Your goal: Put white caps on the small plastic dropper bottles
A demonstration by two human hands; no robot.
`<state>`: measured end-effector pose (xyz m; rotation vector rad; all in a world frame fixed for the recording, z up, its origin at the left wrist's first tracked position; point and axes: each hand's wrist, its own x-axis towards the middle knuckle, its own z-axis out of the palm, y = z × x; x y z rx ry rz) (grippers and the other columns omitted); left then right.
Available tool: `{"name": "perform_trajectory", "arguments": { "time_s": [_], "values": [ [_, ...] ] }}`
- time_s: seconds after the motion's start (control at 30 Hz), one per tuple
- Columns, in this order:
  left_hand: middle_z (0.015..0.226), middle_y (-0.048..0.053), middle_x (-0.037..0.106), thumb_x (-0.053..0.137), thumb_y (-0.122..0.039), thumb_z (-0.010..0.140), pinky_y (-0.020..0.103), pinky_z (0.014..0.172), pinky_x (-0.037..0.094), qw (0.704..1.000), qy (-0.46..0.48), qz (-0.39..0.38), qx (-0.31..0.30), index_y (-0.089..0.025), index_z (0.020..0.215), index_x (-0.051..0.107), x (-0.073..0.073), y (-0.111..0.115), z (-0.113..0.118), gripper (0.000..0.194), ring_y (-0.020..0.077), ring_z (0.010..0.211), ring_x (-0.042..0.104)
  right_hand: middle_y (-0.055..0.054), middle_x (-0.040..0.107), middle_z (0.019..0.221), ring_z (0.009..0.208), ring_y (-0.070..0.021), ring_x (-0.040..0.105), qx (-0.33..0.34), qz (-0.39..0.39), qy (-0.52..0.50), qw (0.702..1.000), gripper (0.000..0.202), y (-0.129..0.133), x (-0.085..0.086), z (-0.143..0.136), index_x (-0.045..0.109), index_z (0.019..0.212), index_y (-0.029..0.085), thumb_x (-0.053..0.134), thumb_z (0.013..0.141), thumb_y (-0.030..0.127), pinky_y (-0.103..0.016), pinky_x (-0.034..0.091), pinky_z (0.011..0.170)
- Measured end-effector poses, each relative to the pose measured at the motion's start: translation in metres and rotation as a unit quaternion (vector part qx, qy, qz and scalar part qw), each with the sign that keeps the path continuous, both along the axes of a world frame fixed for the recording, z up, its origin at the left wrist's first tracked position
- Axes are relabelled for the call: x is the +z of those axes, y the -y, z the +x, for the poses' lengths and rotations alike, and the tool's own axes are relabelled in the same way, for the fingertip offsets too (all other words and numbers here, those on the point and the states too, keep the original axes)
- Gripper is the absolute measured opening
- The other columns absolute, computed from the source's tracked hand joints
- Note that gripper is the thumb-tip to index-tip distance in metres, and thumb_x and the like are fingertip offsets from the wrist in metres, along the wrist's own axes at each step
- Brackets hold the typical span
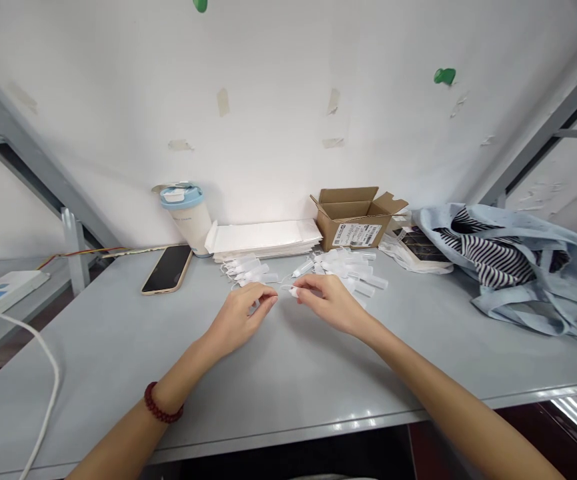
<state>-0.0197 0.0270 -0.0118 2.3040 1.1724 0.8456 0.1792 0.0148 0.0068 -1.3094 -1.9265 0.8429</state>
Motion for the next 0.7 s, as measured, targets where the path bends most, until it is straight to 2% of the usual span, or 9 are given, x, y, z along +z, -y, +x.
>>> {"name": "perform_trajectory", "arguments": {
  "time_s": [0.1, 0.23, 0.53, 0.7],
  "values": [
    [0.084, 0.002, 0.067, 0.045, -0.033, 0.088, 0.023, 0.058, 0.043, 0.998, 0.036, -0.05, 0.013, -0.02, 0.088, 0.064, 0.0018, 0.0018, 0.0022, 0.022, 0.0158, 0.075, 0.058, 0.0, 0.062, 0.069, 0.064, -0.0116, 0.052, 0.01, -0.012, -0.005, 1.0, 0.023, 0.0009, -0.0003, -0.0004, 0.064, 0.074, 0.016, 0.043, 0.081, 0.022, -0.023, 0.038, 0.06],
    [0.08, 0.001, 0.066, 0.045, -0.035, 0.088, 0.024, 0.066, 0.045, 0.993, 0.065, -0.094, 0.005, -0.02, 0.087, 0.064, 0.0044, 0.0033, 0.0036, 0.024, 0.016, 0.077, 0.059, 0.001, 0.061, 0.068, 0.059, -0.0102, 0.049, 0.029, -0.03, -0.017, 0.999, 0.023, 0.0022, 0.001, -0.001, 0.065, 0.075, 0.016, 0.044, 0.081, 0.022, -0.022, 0.036, 0.054],
    [0.079, 0.001, 0.066, 0.045, -0.036, 0.088, 0.027, 0.071, 0.045, 0.991, 0.077, -0.108, 0.008, -0.021, 0.086, 0.063, 0.0043, 0.0033, 0.003, 0.024, 0.0168, 0.077, 0.06, 0.0, 0.061, 0.068, 0.057, -0.0096, 0.048, 0.026, -0.039, -0.042, 0.998, 0.023, 0.0022, 0.003, -0.0008, 0.065, 0.073, 0.016, 0.044, 0.08, 0.021, -0.021, 0.034, 0.052],
    [0.077, 0.001, 0.066, 0.045, -0.036, 0.088, 0.026, 0.068, 0.045, 0.992, 0.073, -0.106, 0.005, -0.02, 0.085, 0.063, 0.0046, 0.0032, 0.0028, 0.024, 0.0159, 0.075, 0.059, 0.0, 0.061, 0.069, 0.062, -0.0105, 0.05, 0.04, -0.03, -0.042, 0.998, 0.022, 0.002, 0.0027, -0.0009, 0.066, 0.075, 0.015, 0.045, 0.08, 0.02, -0.021, 0.036, 0.056]
  ]
}}
